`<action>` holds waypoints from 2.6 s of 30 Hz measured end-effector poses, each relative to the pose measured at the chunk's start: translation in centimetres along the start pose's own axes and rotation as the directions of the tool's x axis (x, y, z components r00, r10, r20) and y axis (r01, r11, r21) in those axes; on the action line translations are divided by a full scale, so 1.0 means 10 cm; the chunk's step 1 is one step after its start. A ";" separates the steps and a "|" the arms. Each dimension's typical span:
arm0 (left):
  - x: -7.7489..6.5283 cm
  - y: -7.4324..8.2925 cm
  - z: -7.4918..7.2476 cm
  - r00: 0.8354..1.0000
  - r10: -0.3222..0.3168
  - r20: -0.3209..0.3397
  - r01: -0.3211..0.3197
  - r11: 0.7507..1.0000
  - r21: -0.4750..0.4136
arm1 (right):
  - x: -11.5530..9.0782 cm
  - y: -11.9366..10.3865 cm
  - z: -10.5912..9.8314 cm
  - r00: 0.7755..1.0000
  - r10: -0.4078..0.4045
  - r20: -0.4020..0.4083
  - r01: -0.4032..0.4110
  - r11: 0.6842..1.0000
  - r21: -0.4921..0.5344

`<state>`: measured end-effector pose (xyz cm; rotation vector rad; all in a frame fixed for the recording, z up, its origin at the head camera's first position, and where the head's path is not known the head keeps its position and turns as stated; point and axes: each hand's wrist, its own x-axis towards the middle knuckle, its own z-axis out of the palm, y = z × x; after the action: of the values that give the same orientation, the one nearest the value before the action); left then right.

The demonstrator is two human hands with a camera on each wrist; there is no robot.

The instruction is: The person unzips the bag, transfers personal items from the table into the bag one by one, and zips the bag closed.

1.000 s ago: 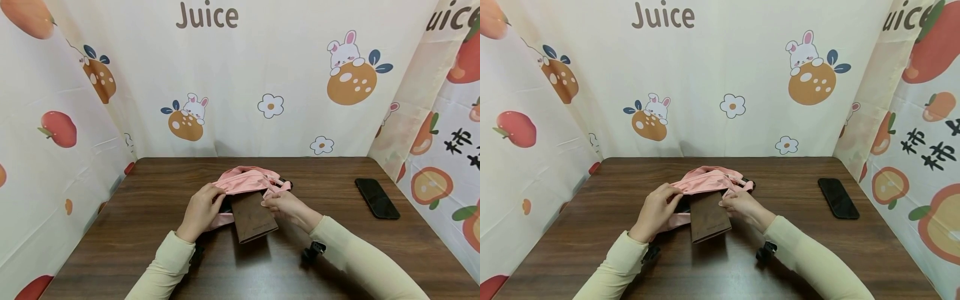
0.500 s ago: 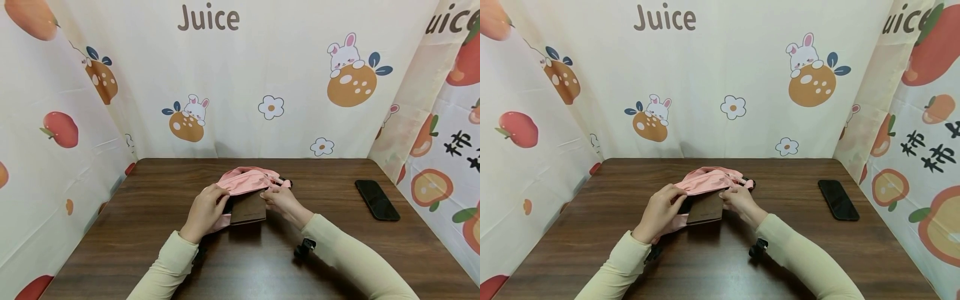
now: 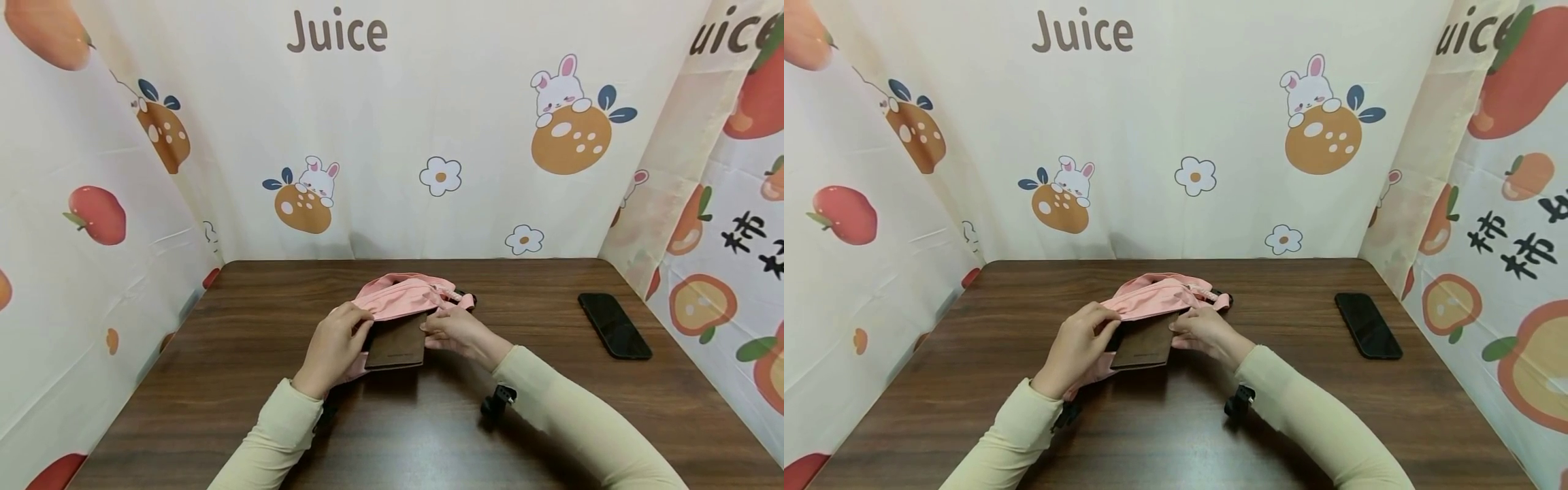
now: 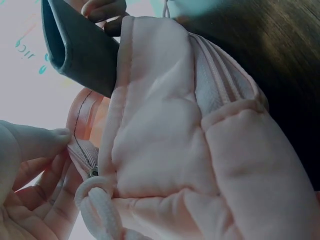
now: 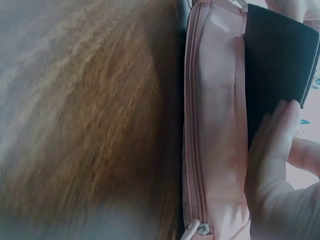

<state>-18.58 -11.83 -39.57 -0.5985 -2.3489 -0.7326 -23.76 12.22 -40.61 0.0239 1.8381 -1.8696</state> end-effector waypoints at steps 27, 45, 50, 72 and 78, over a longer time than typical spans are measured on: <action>0.03 0.04 0.03 0.999 0.047 -0.010 -0.047 0.999 -0.003 | 0.06 0.00 0.20 0.975 -0.032 -0.219 0.049 0.996 0.072; 0.05 0.04 0.06 0.999 0.045 0.008 -0.045 0.998 -0.039 | 0.14 -0.01 0.27 0.999 0.017 -0.046 -0.011 0.992 0.128; 0.06 0.04 0.07 0.999 0.036 0.016 -0.036 0.999 -0.032 | 0.16 0.00 0.32 0.999 0.009 -0.034 -0.004 0.988 0.152; 0.06 0.08 0.11 0.994 0.103 -0.026 -0.102 0.995 0.013 | 0.33 0.10 0.78 0.984 -0.037 -0.175 0.083 0.962 0.262; 0.05 0.08 0.10 0.997 0.072 -0.025 -0.072 0.997 -0.014 | 0.37 0.17 0.83 0.981 -0.044 -0.187 0.081 0.978 0.192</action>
<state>-18.87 -10.51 -39.62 -0.6730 -2.2887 -0.7211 -23.52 3.31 -42.87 0.2154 1.7782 -2.1521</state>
